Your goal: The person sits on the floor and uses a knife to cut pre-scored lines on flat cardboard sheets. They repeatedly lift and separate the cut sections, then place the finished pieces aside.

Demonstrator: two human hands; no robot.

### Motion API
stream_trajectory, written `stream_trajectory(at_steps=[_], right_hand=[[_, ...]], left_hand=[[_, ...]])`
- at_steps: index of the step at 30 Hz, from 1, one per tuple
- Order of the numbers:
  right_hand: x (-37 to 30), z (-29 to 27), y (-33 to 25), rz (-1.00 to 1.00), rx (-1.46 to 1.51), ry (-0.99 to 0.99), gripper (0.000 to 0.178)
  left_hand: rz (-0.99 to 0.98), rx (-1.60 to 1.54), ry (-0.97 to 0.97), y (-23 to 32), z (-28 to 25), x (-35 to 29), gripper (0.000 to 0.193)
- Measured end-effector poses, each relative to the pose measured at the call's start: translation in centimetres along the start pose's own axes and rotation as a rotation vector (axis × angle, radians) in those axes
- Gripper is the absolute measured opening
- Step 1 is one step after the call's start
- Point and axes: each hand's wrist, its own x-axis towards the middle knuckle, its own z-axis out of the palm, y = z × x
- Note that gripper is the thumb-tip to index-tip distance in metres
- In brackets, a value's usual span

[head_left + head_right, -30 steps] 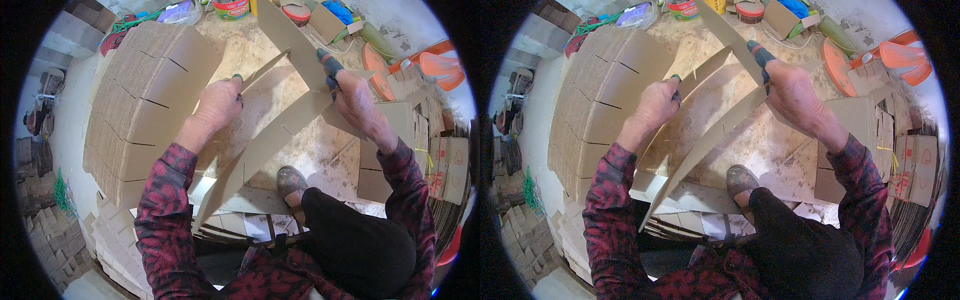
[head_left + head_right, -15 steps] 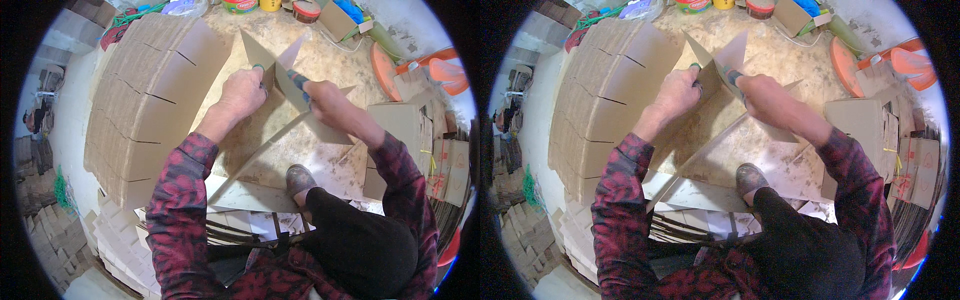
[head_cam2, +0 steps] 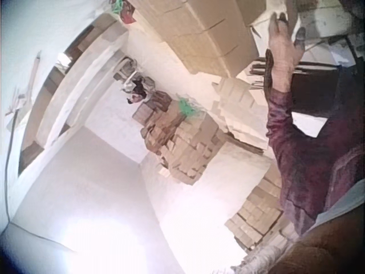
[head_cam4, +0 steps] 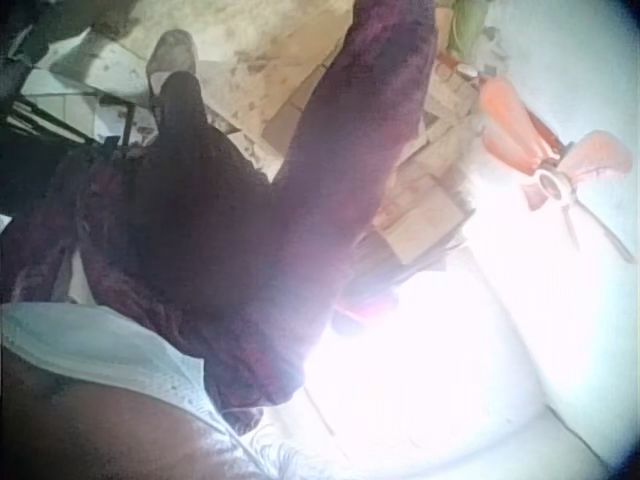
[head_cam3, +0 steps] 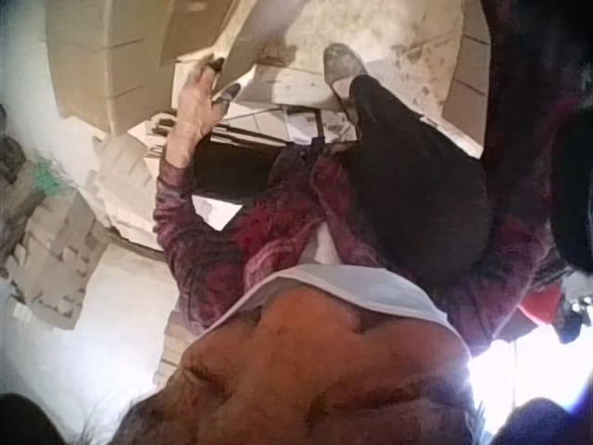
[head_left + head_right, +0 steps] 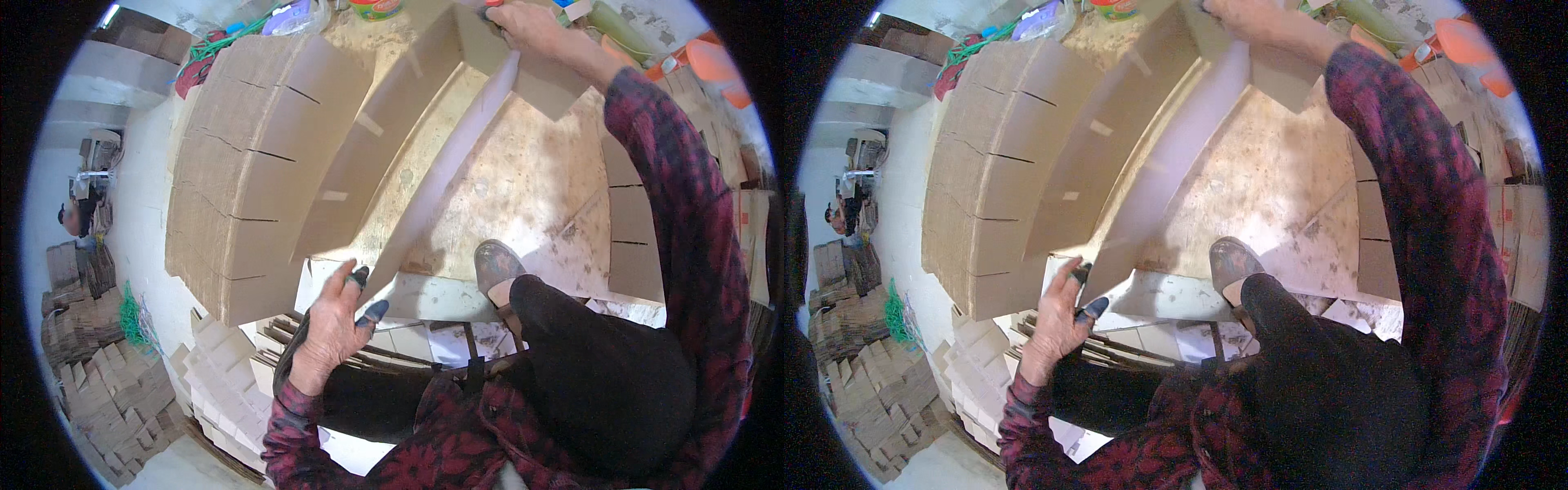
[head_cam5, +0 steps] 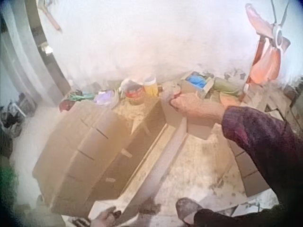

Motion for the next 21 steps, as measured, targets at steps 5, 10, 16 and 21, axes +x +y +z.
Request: stream_trajectory(at_steps=[5, 10, 16, 21], right_hand=[[-5.2, -1.4, 2.5, -0.189, -0.147, 0.253, 0.022], [-24.6, -0.3, -0.7, 0.208, 0.098, 0.161, 0.041], [-46.1, 0.9, -3.9, 0.834, -0.176, -0.009, 0.053], [-47.3, -0.2, -2.5, 1.219, 0.119, 0.445, 0.041]], left_hand=[[-0.045, -0.099, 0.082, 0.8, 3.1, -0.6, 0.029], [-0.078, -0.031, 0.178, 1.6, 3.9, -0.4, 0.022], [-0.028, -0.022, 0.207, 3.3, 5.1, 1.7, 0.013], [-0.035, 0.010, 0.196, 3.2, 5.3, 1.4, 0.012]])
